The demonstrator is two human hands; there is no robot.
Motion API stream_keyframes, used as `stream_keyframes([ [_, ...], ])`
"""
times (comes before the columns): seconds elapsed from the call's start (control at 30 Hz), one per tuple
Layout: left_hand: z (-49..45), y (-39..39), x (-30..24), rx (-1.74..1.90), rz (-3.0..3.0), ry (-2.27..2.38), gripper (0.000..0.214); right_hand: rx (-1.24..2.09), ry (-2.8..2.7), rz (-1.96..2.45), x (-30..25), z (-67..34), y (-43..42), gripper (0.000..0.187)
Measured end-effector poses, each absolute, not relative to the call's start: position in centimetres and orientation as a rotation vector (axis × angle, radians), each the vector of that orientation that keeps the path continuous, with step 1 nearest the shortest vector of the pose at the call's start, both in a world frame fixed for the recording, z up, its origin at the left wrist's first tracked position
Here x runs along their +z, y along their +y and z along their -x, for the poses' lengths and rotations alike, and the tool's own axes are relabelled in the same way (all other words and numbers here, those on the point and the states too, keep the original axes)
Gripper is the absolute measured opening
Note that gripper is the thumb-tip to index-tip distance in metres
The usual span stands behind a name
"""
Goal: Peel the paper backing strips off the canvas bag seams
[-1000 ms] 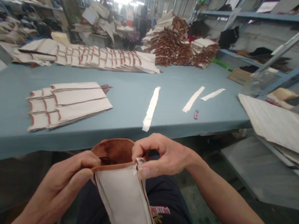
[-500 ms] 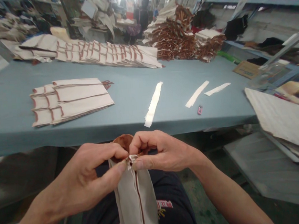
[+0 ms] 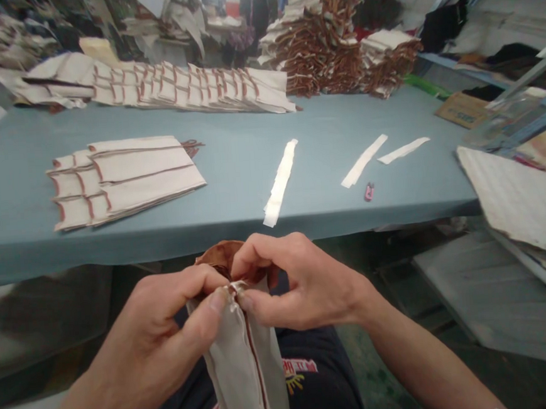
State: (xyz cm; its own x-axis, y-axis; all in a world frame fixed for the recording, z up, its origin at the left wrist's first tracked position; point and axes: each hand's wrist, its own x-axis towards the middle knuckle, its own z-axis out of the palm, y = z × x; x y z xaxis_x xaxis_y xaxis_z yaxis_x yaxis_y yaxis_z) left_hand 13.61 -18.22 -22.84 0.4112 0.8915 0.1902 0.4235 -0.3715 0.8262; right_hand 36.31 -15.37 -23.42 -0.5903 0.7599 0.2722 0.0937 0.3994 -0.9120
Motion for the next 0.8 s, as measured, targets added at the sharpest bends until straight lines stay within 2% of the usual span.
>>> stream_keyframes([
  [0.1,-13.4,-18.2,-22.6,0.849,-2.01,1.106,0.03,0.902,-2.082,0.703,-23.4,-36.4,-15.6,0.005],
  [0.2,-13.0,-18.1,-22.8,0.838,-2.035,1.075,0.027,0.82,-2.115,0.689,-23.5,-36.4,-15.6,0.003],
  [0.57,-13.1,-17.8,-22.8,0.785,-1.89,1.034,0.028,1.445,-1.798,0.705,-23.0,-35.7,-15.3,0.013],
  [0.8,-12.7,-17.8,-23.4,0.75,-1.793,1.035,0.037,1.62,-1.709,0.682,-23.9,-35.5,-14.9,0.022],
])
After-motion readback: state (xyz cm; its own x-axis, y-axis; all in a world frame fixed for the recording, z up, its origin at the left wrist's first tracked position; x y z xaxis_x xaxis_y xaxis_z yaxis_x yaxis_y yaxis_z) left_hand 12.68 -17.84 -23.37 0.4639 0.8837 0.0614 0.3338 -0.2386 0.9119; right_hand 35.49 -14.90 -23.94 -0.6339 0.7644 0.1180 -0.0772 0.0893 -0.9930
